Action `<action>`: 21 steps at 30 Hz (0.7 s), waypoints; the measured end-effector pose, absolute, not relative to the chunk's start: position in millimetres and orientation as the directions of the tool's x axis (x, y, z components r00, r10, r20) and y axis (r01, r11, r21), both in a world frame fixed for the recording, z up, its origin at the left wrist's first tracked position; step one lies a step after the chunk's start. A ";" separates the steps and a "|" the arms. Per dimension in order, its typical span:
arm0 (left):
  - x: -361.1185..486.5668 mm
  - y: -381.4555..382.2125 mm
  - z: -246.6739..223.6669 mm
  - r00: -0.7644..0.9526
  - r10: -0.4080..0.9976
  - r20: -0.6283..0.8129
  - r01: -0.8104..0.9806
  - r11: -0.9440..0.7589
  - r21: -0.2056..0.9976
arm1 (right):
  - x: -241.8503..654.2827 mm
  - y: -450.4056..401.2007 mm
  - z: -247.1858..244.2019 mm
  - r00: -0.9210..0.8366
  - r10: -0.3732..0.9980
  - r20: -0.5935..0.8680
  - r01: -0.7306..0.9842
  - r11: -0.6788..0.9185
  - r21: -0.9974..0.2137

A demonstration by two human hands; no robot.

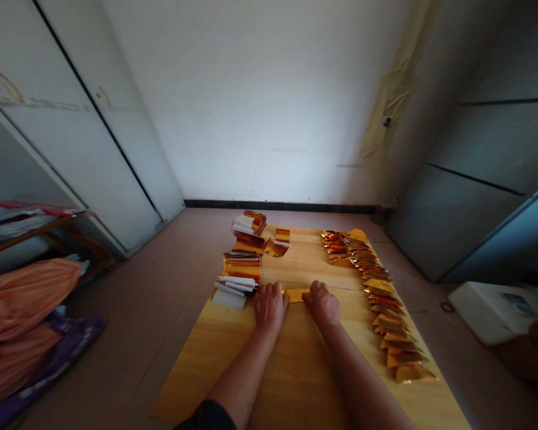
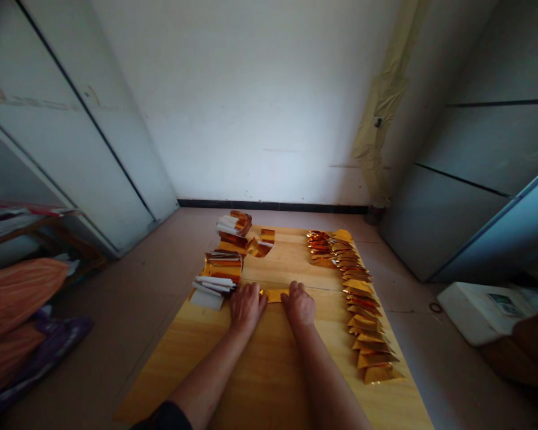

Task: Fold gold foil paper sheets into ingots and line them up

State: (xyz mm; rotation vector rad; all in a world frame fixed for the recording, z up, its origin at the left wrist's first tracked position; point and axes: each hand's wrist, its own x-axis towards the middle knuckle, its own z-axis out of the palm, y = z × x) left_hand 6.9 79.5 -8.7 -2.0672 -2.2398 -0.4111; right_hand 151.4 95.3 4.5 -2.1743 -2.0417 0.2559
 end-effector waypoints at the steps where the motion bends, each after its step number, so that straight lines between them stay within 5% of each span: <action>1: 7.0 79.2 -8.5 -0.076 0.966 0.246 0.989 0.042 0.140 | 152.0 94.9 2.9 0.047 0.999 0.015 0.971 -0.043 -0.236; 8: 7.3 85.6 -12.0 0.223 0.957 0.187 0.970 -0.237 0.056 | 143.7 93.9 -3.5 -0.105 0.991 0.082 0.975 0.119 -0.189; 21: 2.1 81.7 -5.6 0.069 0.990 0.125 0.951 -0.104 0.292 | 129.1 88.2 9.8 0.033 0.999 -0.018 0.966 -0.036 -0.256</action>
